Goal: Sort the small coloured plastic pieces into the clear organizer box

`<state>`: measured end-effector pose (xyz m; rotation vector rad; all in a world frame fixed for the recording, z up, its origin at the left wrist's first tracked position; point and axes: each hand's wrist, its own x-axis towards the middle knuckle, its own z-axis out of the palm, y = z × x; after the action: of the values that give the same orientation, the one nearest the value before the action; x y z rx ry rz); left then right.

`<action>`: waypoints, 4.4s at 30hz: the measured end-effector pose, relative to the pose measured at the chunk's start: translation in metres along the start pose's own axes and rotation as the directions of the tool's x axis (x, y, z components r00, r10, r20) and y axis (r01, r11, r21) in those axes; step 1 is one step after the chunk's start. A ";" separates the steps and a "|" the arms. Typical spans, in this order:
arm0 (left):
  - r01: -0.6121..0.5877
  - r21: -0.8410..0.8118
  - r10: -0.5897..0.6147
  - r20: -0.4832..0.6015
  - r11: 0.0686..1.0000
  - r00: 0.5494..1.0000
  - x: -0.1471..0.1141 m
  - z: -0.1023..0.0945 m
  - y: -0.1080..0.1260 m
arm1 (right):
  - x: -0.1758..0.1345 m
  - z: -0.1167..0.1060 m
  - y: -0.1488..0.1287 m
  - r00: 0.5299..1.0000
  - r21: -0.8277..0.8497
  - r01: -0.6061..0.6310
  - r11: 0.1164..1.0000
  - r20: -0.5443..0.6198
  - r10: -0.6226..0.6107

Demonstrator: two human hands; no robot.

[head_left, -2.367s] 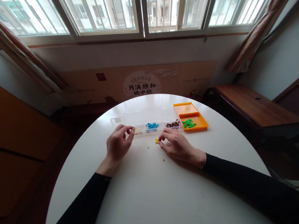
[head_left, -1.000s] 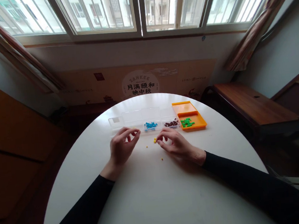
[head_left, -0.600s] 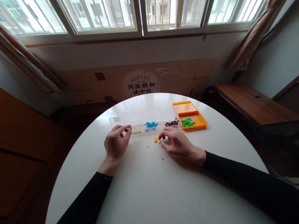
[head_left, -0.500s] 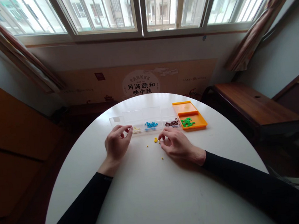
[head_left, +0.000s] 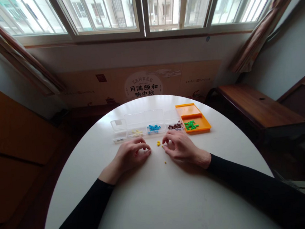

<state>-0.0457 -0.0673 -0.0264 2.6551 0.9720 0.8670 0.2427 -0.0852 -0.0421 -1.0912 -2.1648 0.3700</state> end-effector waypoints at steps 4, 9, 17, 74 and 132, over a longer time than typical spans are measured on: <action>-0.028 0.024 0.028 -0.019 0.999 0.999 0.000 0.003 -0.004 | 0.000 0.000 -0.001 1.000 0.003 0.001 1.000 0.001 -0.001; 0.044 0.090 -0.034 -0.109 0.995 0.993 -0.001 -0.005 -0.010 | -0.001 0.000 -0.001 1.000 0.005 -0.002 1.000 -0.006 0.002; 0.493 0.265 -0.351 -0.439 0.829 0.827 -0.013 -0.030 -0.038 | -0.007 -0.001 0.004 1.000 0.012 -0.004 1.000 -0.014 0.004; -0.044 0.139 0.066 -0.155 0.989 0.986 0.001 0.024 0.019 | 0.001 0.012 0.003 0.982 -0.060 0.189 0.980 -0.011 -0.190; -0.071 0.100 0.084 -0.122 0.992 0.989 -0.003 0.015 0.010 | 0.003 0.015 0.001 0.966 -0.066 0.255 0.965 -0.010 -0.257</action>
<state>-0.0335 -0.0767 -0.0364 2.7635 0.9664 1.0423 0.2315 -0.0815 -0.0521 -0.8295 -2.2791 0.1727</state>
